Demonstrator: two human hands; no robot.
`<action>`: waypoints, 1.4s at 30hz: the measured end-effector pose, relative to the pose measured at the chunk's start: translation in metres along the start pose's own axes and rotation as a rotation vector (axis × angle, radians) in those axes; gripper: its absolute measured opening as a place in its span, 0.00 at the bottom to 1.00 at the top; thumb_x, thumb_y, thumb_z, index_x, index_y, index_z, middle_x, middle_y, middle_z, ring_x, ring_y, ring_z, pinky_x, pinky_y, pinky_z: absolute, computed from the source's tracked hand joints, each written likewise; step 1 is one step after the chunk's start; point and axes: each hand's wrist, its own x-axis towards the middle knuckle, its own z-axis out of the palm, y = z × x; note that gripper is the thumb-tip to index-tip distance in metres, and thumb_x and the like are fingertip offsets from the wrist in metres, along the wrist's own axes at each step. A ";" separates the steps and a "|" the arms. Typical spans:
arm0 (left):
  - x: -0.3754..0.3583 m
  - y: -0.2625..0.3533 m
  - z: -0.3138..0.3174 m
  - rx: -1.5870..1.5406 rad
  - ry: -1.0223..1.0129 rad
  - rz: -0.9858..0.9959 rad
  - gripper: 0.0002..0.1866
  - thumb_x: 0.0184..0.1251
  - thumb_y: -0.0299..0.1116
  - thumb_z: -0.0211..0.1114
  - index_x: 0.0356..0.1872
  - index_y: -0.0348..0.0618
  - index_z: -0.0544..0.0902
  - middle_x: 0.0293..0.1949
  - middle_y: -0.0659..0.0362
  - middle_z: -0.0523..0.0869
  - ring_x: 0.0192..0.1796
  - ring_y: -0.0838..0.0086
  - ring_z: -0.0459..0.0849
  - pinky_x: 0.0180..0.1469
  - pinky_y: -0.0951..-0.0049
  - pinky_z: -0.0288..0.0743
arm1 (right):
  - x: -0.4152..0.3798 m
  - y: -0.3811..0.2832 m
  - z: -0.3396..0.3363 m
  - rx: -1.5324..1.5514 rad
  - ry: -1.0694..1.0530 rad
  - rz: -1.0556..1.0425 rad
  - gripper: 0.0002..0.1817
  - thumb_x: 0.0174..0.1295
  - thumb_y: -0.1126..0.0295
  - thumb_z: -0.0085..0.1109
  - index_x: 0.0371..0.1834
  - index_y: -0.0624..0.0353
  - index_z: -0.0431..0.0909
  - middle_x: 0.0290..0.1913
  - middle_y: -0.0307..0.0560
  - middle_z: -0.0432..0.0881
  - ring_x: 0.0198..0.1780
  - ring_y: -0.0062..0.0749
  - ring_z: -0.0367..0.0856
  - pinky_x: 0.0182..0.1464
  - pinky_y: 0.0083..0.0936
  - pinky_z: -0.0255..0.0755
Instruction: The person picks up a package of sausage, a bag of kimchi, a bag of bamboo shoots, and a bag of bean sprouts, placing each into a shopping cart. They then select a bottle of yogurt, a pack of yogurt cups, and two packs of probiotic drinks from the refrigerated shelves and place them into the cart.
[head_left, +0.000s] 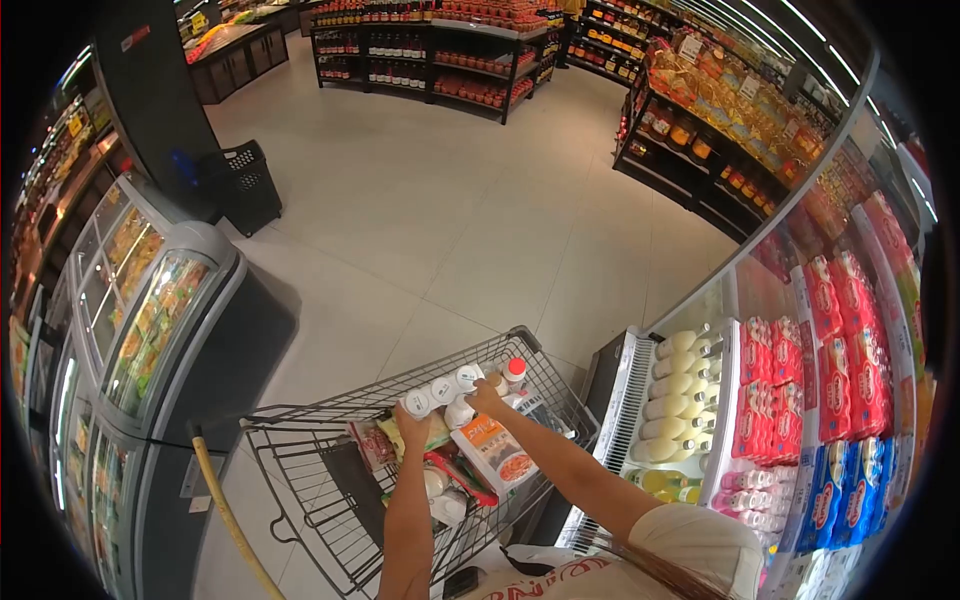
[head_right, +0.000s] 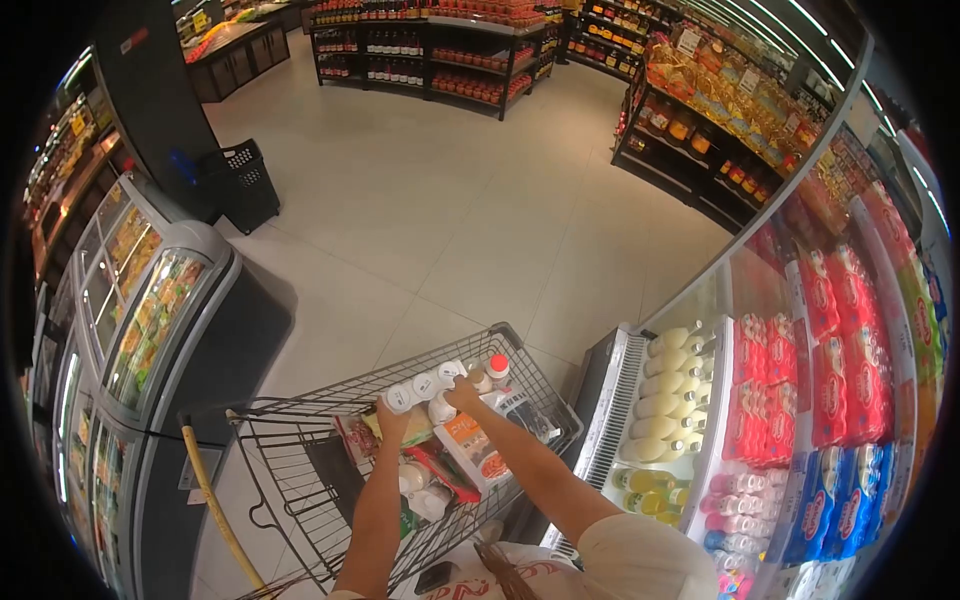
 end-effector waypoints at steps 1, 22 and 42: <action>0.002 -0.010 0.007 -0.134 0.000 -0.083 0.42 0.43 0.25 0.72 0.65 0.39 0.64 0.55 0.45 0.77 0.59 0.52 0.75 0.61 0.62 0.69 | 0.015 0.001 0.002 -0.042 0.077 0.057 0.26 0.44 0.59 0.63 0.45 0.66 0.76 0.46 0.62 0.80 0.49 0.55 0.79 0.51 0.41 0.72; -0.024 0.021 -0.034 -0.498 -0.096 -0.380 0.30 0.57 0.23 0.61 0.64 0.38 0.65 0.59 0.50 0.74 0.60 0.64 0.72 0.60 0.69 0.65 | 0.027 0.011 -0.015 0.708 0.063 0.341 0.34 0.52 0.70 0.62 0.65 0.67 0.65 0.59 0.58 0.75 0.60 0.45 0.74 0.58 0.32 0.69; -0.097 0.235 -0.117 -1.030 -0.171 0.149 0.15 0.69 0.24 0.58 0.54 0.37 0.69 0.53 0.53 0.76 0.56 0.69 0.75 0.62 0.66 0.68 | -0.215 -0.113 -0.233 1.138 0.403 0.107 0.27 0.73 0.51 0.43 0.65 0.60 0.68 0.59 0.40 0.74 0.58 0.23 0.68 0.60 0.26 0.59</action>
